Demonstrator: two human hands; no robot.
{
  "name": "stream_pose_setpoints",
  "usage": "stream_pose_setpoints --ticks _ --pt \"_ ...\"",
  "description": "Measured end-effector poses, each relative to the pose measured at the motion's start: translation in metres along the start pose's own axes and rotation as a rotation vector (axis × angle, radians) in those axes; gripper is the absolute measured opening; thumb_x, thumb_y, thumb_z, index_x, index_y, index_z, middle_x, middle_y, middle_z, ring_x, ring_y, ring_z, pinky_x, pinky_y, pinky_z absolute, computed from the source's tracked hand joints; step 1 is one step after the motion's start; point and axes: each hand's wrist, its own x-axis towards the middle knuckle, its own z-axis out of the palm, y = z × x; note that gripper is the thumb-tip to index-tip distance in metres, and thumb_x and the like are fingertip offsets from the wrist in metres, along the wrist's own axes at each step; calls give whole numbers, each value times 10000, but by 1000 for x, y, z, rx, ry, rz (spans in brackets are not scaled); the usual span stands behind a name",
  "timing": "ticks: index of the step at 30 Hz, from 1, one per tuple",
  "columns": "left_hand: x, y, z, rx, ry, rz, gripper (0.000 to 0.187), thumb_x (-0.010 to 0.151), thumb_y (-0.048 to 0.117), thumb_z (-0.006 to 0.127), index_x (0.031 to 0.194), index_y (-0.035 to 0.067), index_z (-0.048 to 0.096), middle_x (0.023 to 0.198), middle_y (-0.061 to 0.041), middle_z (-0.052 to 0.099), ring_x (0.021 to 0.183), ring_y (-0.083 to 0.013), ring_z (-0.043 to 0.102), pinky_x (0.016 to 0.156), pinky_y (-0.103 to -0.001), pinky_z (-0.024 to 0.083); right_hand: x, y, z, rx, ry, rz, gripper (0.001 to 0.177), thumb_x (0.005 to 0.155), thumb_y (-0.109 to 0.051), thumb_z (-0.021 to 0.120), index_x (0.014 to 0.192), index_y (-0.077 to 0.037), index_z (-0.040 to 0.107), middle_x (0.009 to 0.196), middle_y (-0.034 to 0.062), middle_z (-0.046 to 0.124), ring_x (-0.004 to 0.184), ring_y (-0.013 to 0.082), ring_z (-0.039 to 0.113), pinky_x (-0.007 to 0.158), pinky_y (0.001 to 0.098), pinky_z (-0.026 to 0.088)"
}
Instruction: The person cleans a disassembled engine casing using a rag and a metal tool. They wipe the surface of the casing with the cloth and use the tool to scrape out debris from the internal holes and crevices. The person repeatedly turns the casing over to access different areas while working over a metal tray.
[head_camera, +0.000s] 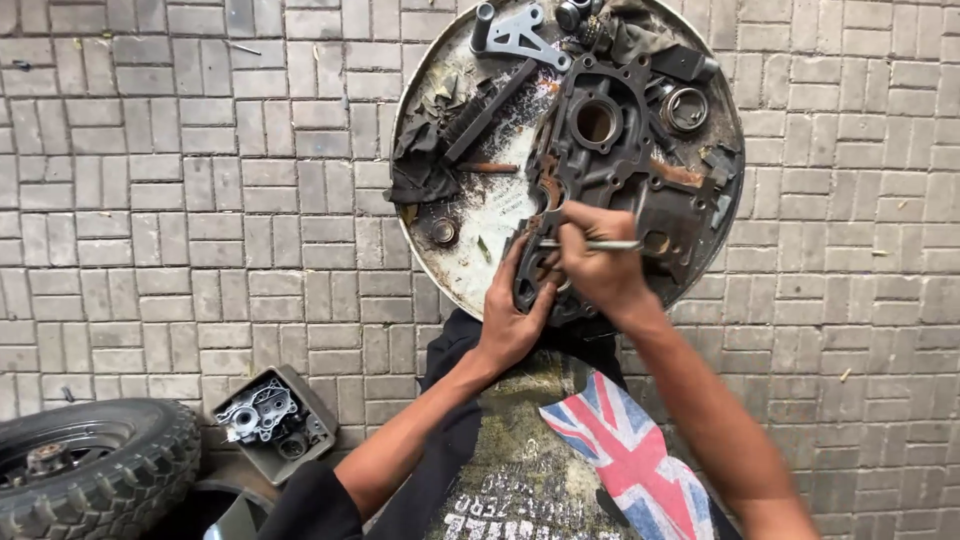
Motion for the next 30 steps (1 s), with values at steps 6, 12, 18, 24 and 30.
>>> stream_pose_setpoints --ticks 6,12,18,24,30 --pt "-3 -4 -3 -1 -47 -2 729 932 241 712 1543 33 373 1322 -275 566 1229 -488 580 1002 -571 511 -10 21 -20 -23 110 -63 272 805 49 473 643 -113 621 510 27 613 508 219 643 552 269 504" --pt "-2 -2 -2 -29 -61 -5 703 964 211 666 1550 11 333 1331 -297 536 1233 -511 567 990 -598 516 -30 1 12 150 153 -235 284 811 99 485 666 -103 621 523 39 624 455 234 644 479 259 505" --pt "-2 -8 -4 -3 -78 6 758 940 282 707 1555 26 344 1361 -278 534 1239 -490 573 987 -577 528 -16 24 -16 81 229 -258 306 843 122 452 685 -81 619 572 52 652 467 197 644 493 271 510" --pt "-1 -1 -5 -26 -76 -10 729 960 251 670 1553 9 321 1328 -315 528 1194 -528 583 930 -604 555 -26 7 10 165 150 -169 285 817 86 472 662 -100 622 465 47 595 435 256 634 467 292 499" --pt "-2 -1 -5 -27 -95 -11 748 956 264 678 1557 13 310 1323 -322 533 1172 -521 596 904 -586 571 -11 27 -24 88 229 -160 289 820 73 475 681 -107 653 465 22 589 438 195 617 487 263 482"
